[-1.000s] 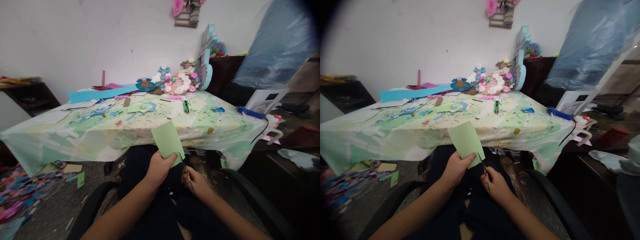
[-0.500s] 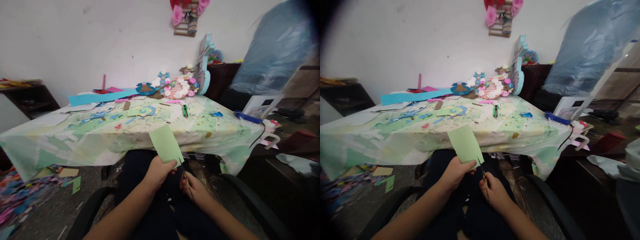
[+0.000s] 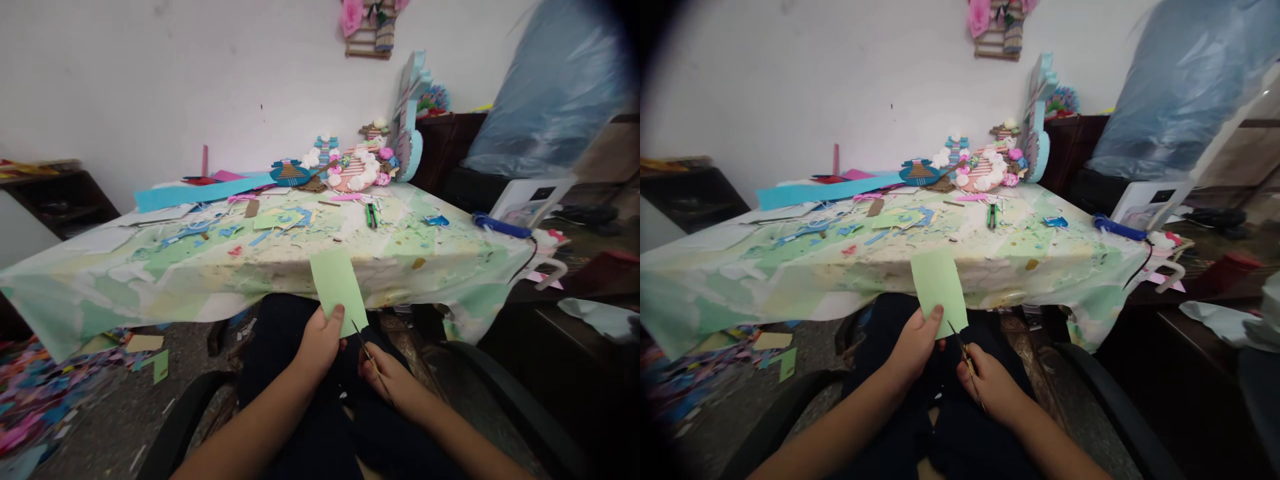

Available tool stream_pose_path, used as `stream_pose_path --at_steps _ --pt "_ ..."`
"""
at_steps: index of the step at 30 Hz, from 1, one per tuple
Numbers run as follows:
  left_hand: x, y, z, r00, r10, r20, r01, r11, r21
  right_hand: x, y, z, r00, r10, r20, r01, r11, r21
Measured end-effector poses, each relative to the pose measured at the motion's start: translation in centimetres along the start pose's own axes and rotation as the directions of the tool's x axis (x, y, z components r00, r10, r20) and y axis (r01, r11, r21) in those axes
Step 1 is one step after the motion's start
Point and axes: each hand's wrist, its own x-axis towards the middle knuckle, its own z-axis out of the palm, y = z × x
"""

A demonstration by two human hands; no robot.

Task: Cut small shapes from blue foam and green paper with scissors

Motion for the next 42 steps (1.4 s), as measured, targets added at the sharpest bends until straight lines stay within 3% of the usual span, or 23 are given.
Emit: stream_pose_path --at_steps 5,11,21,42 --pt "-0.5 -0.4 -0.1 0.994 0.096 0.049 -0.104 0.98 0.172 0.0 0.0 0.2 1.0 -0.005 -0.008 0.006 0.997 0.081" --pt "-0.4 -0.6 0.0 0.989 0.103 0.103 -0.121 0.976 0.18 0.1 -0.2 0.2 1.0 -0.019 -0.011 0.02 0.987 0.16" --pt "-0.1 -0.9 0.0 0.995 0.021 0.093 -0.045 0.965 0.26 0.0 0.8 0.5 1.0 -0.009 -0.022 0.01 0.998 0.06" --pt "-0.2 0.1 -0.3 0.989 0.03 0.146 -0.071 0.956 0.284 0.4 1.3 0.6 0.998 -0.009 -0.067 -0.001 0.989 -0.146"
